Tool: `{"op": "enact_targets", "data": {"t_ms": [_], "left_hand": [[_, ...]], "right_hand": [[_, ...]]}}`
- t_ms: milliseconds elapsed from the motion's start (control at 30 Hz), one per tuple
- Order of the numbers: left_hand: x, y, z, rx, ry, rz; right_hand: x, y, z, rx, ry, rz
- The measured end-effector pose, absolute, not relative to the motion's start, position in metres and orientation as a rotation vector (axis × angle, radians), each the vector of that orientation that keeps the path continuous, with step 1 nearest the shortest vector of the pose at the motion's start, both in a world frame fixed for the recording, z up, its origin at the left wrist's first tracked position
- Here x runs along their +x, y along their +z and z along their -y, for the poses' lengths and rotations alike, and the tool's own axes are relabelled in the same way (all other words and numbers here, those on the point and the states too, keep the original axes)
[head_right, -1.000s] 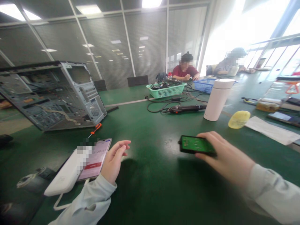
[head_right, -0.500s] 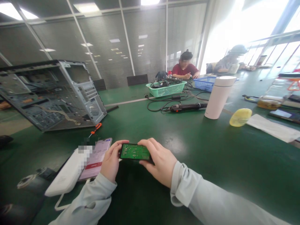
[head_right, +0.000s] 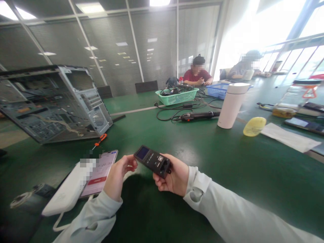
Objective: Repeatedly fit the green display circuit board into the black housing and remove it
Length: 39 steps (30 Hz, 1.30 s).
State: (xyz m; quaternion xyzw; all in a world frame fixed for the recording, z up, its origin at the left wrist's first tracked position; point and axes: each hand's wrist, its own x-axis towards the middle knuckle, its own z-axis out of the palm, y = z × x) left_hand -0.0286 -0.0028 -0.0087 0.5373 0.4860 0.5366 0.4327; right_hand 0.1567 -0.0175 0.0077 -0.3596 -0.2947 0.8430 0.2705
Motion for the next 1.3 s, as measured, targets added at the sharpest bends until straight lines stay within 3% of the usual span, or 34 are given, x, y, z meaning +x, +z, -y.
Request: {"op": "enact_targets", "data": {"t_ms": [200,400,500,633,700,967,1300], "left_hand": [[-0.029,-0.01,0.002,1.333,1.339,-1.159],[-0.028,-0.01,0.004,1.344,1.426,-1.223],[-0.027,-0.008,0.006,1.396,1.471,-1.253],[-0.028,-0.006,0.009,1.634,1.419,-1.218],[-0.029,-0.006,0.009,1.726,1.338,-1.205],[-0.027,-0.005,0.01,1.864,1.143,-1.223],[-0.024,-0.008,0.01,1.799,1.042,-1.177]], "right_hand": [[0.159,0.006,0.015,-0.808,2.308,0.639],[0.161,-0.014,0.012,-0.761,1.96,1.017],[0.162,-0.017,0.012,-0.855,1.492,1.401],[0.167,-0.012,0.014,-0.965,0.478,1.946],[0.171,-0.008,0.015,-0.976,0.25,2.068],[0.182,0.001,0.012,-0.951,0.149,2.185],[0.187,0.008,0.013,-1.132,0.302,2.232]]}}
